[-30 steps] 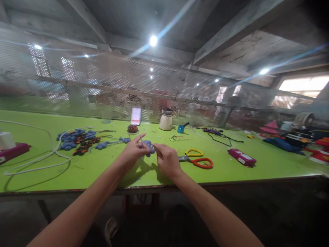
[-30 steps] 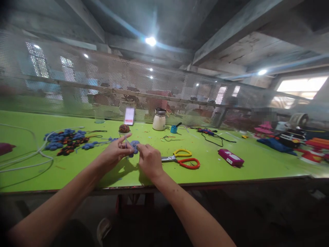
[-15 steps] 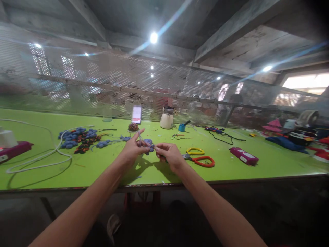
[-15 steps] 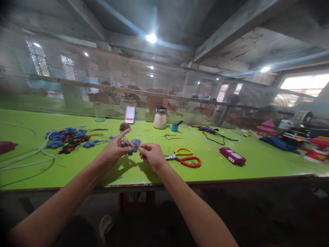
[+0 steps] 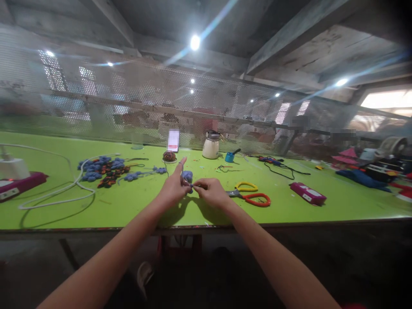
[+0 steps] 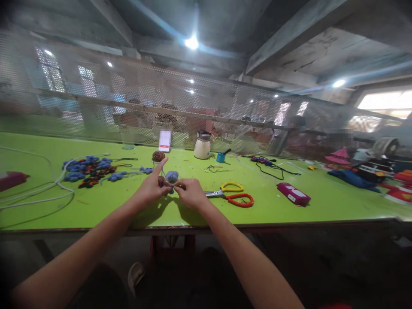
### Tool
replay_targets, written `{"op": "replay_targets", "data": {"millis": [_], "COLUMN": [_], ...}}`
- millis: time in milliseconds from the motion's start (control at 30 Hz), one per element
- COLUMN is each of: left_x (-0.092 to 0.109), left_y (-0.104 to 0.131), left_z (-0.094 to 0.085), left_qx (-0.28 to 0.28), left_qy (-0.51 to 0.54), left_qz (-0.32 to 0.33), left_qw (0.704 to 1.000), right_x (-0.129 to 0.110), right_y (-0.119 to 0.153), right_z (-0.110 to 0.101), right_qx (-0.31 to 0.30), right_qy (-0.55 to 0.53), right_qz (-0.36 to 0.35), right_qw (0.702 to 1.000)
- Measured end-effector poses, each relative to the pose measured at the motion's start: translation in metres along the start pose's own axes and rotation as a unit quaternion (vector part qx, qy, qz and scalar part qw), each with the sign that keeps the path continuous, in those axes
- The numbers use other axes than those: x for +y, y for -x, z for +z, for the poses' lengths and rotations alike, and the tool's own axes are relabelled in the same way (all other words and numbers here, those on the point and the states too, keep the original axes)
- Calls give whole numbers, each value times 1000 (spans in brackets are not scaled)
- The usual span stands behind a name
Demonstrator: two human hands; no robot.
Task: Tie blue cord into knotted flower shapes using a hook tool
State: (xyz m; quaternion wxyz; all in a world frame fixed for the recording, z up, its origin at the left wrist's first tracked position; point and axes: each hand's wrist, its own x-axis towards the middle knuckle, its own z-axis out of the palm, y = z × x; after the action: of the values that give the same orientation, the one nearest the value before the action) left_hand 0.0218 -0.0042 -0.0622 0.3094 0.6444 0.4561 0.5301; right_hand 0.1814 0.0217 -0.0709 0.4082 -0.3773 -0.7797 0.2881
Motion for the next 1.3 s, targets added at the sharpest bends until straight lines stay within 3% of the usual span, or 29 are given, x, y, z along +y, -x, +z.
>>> {"op": "replay_targets", "data": {"millis": [67, 133, 267, 367, 500, 633, 800, 900, 1033, 1300], "left_x": [3, 4, 4, 2, 2, 3, -2, -8, -15, -15], "left_y": [3, 5, 9, 8, 6, 3, -5, -9, -12, -41], "left_z": [5, 10, 17, 19, 17, 11, 4, 0, -4, -29], "left_qx": [43, 62, 57, 47, 3, -22, 6, 31, 19, 21], "left_qy": [-50, -72, -102, -102, -77, 44, 160, 144, 120, 31], "left_qz": [31, 62, 148, 173, 138, 65, 0, -47, -103, -113], "left_qw": [997, 993, 982, 978, 987, 997, 987, 988, 987, 993], "right_x": [1, 1, 1, 1, 0, -1, -3, -3, -2, 1], "right_y": [-3, -5, -5, -5, -3, -1, 2, 2, 0, -18], "right_z": [4, 7, 11, 11, 9, 6, 7, 6, -1, -46], "right_qx": [6, 15, 25, 45, 72, 93, 111, 132, 168, 214], "right_qy": [-83, -135, -288, -329, -347, -360, -367, -371, -371, -454], "right_qz": [71, 97, 125, 124, 107, 93, 62, 35, 3, 2], "right_qw": [994, 986, 949, 935, 929, 924, 921, 918, 913, 865]}}
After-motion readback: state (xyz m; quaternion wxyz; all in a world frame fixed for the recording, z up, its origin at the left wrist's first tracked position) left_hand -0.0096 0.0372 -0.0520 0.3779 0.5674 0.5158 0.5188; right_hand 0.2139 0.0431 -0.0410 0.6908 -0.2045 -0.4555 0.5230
